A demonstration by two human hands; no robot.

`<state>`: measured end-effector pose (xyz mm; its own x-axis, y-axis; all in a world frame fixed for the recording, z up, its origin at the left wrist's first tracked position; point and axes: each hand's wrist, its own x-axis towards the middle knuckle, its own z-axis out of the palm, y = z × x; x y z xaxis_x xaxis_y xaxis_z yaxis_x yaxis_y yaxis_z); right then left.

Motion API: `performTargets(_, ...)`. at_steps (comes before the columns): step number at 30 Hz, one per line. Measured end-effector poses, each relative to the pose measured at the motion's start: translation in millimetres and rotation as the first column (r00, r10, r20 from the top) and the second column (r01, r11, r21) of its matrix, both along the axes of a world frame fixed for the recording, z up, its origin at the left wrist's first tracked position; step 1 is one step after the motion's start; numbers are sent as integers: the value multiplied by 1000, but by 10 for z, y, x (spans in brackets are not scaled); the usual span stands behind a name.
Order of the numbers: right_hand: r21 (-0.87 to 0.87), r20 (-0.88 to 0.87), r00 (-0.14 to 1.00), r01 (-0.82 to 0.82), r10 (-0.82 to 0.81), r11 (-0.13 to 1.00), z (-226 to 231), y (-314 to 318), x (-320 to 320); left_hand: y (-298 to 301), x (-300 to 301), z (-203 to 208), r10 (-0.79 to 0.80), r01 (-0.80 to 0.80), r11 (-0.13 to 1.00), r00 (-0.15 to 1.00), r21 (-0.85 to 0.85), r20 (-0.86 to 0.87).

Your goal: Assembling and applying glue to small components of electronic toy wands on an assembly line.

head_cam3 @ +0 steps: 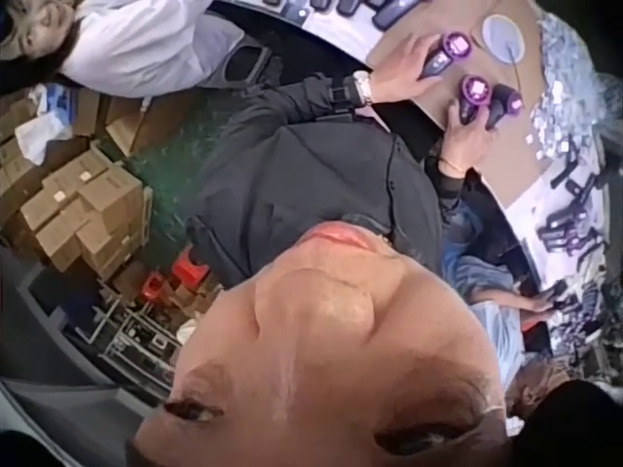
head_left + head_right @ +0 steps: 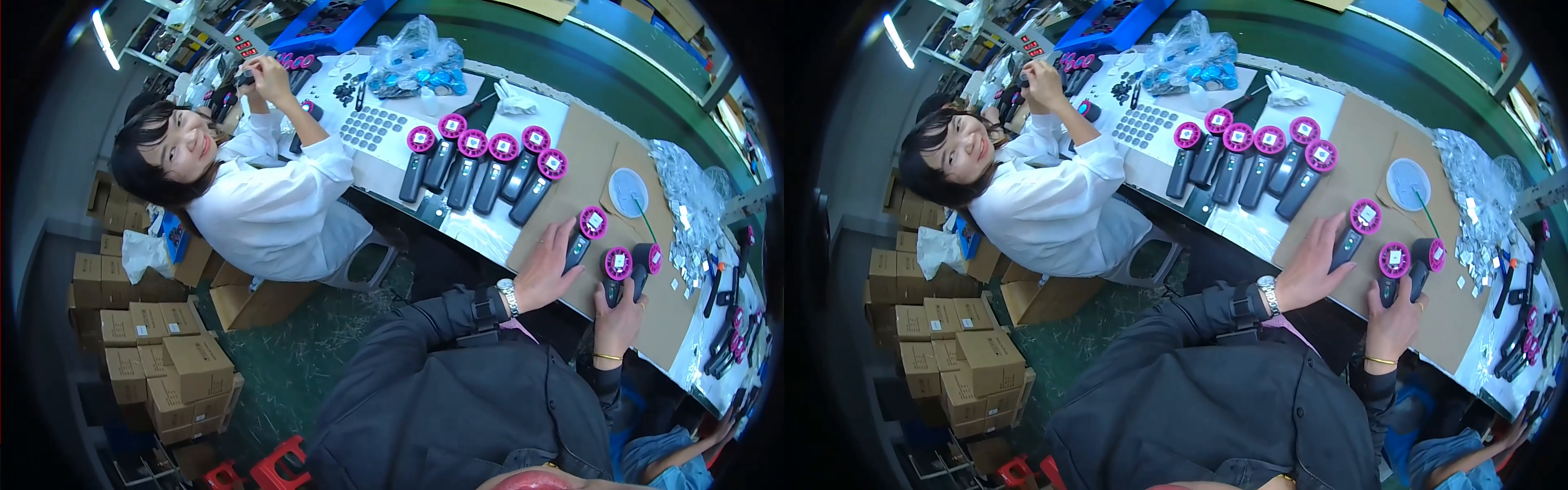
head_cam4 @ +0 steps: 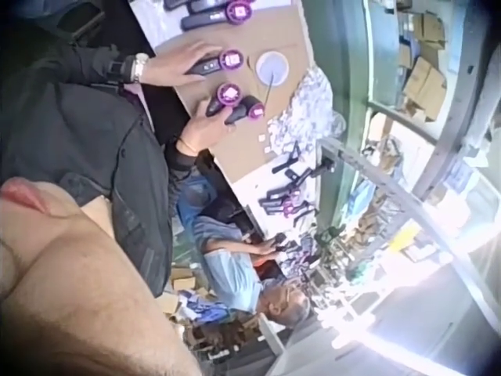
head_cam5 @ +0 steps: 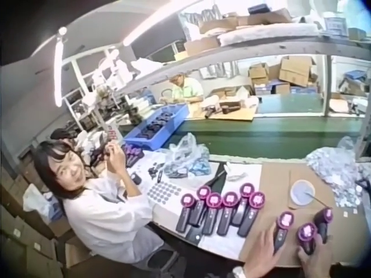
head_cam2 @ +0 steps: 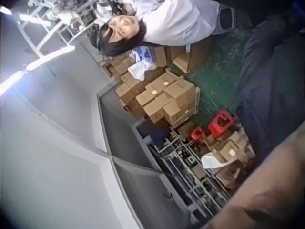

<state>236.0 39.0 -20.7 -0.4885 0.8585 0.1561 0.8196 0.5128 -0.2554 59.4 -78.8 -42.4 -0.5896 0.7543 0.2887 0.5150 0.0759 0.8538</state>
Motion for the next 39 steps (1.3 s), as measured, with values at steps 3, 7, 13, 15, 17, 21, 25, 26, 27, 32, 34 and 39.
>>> performTargets(3, -15, 33, 999, 17, -17, 1000, 0, -14, 1, 1, 7, -21, -18, 18, 1000, 1000, -1, 15)
performTargets(7, -48, 54, 998, 40, -38, 998, 51, -30, -41, 36, 44, -18, -38, 39, 999, 999, 17, -14)
performTargets(13, 48, -31, 1000, 4, -3, 999, -68, -28, -39, 1, 12, -28, -47, 47, 999, 999, -17, 2)
performTargets(15, 42, -58, 998, -14, 17, 999, -49, -35, -73, -7, 4, -27, -33, 33, 999, 999, -17, -4)
performTargets(17, 40, -66, 998, -10, 13, 999, -36, -36, -77, 2, -6, -23, -47, 47, 999, 999, -21, -6)
performTargets(21, 2, -108, 994, -9, 9, 1000, -11, -59, -88, 2, -27, -1, -57, 57, 998, 998, -33, -7)
performTargets(25, -10, -130, 991, -26, 24, 1000, -10, -55, -88, 2, -16, 13, -63, 64, 997, 998, -40, 13)
performTargets(26, -5, -131, 991, -20, 20, 1000, -16, -59, -85, -2, -13, 14, -63, 63, 997, 998, -37, 12)
performTargets(27, 0, -132, 991, -16, 15, 1000, -22, -63, -83, -5, -15, 12, -62, 62, 997, 998, -35, 12)
performTargets(32, 10, -112, 994, -5, 6, 1000, -19, -71, -84, 2, 3, -6, -49, 48, 998, 998, -35, -33)
performTargets(34, 2, -111, 994, -5, 5, 1000, -6, -82, -95, -14, -21, -10, -53, 53, 998, 999, -42, -3)
performTargets(39, -30, -123, 992, -15, 11, 999, 51, -122, -128, -36, -5, -5, -48, 48, 998, 999, -36, 0)
